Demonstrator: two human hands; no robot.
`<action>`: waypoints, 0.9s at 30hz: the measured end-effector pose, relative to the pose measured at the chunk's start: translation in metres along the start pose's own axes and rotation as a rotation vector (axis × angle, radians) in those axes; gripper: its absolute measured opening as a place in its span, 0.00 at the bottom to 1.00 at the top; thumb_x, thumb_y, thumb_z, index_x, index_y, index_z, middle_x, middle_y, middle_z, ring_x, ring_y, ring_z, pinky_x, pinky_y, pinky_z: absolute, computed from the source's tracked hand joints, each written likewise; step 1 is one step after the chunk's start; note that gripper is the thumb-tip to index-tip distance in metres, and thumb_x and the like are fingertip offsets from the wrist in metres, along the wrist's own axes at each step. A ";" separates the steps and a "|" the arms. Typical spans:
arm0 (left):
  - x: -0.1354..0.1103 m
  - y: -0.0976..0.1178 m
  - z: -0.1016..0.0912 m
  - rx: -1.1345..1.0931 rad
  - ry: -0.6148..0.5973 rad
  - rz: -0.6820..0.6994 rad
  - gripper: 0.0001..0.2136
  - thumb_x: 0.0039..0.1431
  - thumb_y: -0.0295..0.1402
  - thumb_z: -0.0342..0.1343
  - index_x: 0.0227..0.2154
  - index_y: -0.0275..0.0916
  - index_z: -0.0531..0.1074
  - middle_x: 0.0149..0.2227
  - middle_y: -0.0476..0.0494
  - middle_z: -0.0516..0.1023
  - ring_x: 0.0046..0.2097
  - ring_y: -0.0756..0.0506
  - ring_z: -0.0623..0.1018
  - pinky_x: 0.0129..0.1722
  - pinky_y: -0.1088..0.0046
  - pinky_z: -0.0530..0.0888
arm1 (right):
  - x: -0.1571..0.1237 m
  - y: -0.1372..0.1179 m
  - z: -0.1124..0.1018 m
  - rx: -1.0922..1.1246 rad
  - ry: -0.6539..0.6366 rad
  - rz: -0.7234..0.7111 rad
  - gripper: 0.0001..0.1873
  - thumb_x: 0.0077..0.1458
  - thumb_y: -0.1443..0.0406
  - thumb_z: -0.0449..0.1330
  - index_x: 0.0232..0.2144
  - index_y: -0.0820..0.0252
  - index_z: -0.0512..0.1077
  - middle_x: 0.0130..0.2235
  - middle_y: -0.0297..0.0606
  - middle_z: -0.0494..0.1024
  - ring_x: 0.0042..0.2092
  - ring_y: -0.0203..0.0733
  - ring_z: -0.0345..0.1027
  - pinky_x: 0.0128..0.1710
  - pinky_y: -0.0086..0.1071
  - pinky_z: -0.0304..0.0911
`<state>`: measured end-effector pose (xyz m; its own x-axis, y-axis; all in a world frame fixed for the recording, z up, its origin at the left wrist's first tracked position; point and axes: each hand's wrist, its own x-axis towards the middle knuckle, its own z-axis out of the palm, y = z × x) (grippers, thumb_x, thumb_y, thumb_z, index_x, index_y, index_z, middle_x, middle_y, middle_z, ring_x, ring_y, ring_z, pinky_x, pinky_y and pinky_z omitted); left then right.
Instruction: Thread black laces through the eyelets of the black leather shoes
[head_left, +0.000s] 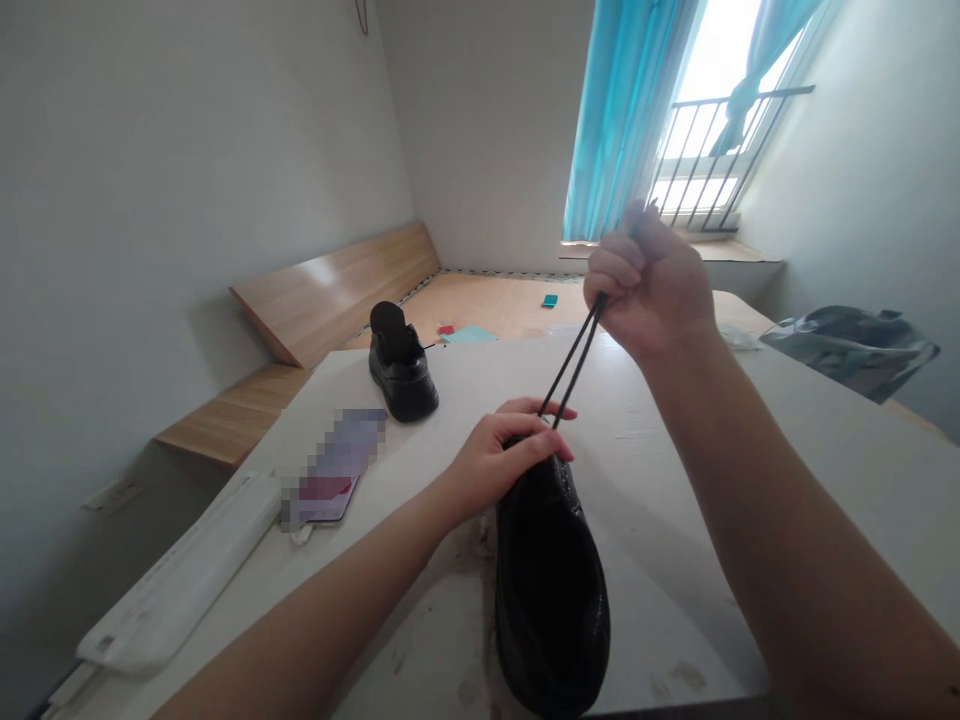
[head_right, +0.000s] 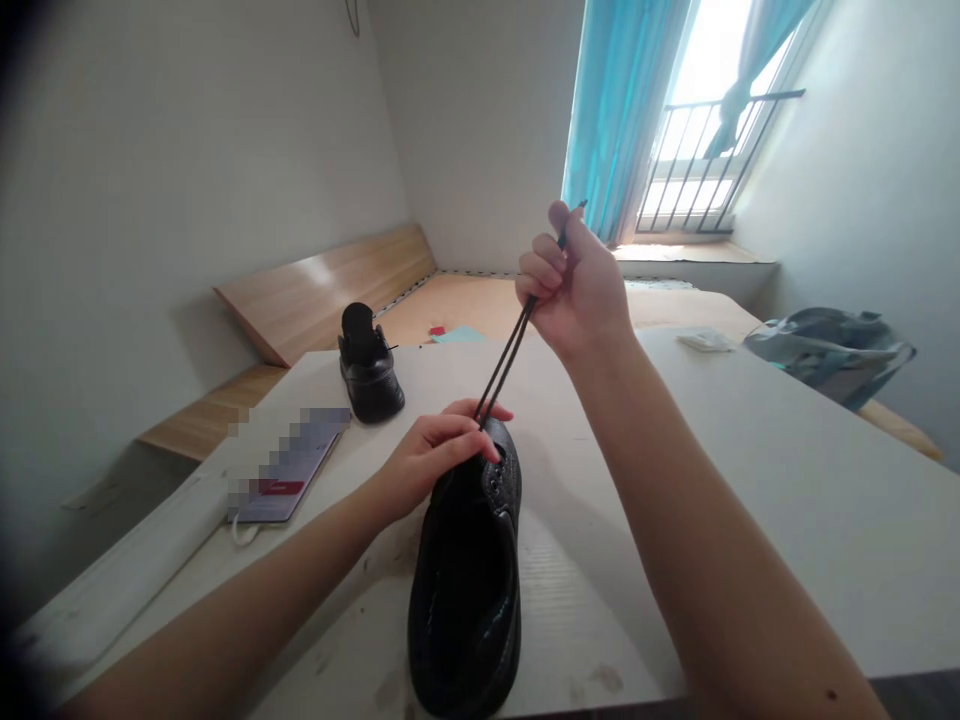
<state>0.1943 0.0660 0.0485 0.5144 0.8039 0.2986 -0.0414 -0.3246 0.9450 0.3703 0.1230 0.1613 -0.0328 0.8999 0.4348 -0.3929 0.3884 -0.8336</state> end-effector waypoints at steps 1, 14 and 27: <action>0.003 -0.001 -0.002 -0.114 0.050 -0.041 0.13 0.59 0.38 0.53 0.25 0.38 0.74 0.51 0.44 0.74 0.52 0.42 0.72 0.56 0.63 0.66 | 0.004 0.003 -0.007 0.065 0.037 0.057 0.19 0.66 0.64 0.46 0.22 0.55 0.59 0.19 0.26 0.45 0.19 0.33 0.38 0.19 0.29 0.42; 0.005 0.038 -0.083 -0.696 0.378 -0.150 0.16 0.68 0.32 0.39 0.23 0.38 0.60 0.19 0.56 0.54 0.18 0.55 0.58 0.17 0.82 0.59 | -0.054 0.035 -0.057 -0.634 -0.332 0.400 0.21 0.60 0.53 0.55 0.22 0.59 0.63 0.20 0.27 0.54 0.23 0.30 0.45 0.22 0.29 0.43; -0.020 0.012 -0.078 0.173 0.038 -0.331 0.13 0.65 0.40 0.45 0.33 0.37 0.68 0.19 0.55 0.55 0.22 0.53 0.54 0.22 0.77 0.53 | -0.102 0.040 -0.043 -0.960 -0.855 0.547 0.19 0.63 0.57 0.49 0.24 0.60 0.65 0.24 0.30 0.64 0.27 0.32 0.56 0.27 0.28 0.53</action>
<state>0.1170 0.0851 0.0644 0.4437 0.8961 -0.0112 0.2687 -0.1211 0.9556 0.3973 0.0549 0.0691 -0.6562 0.7164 -0.2369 0.6157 0.3269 -0.7170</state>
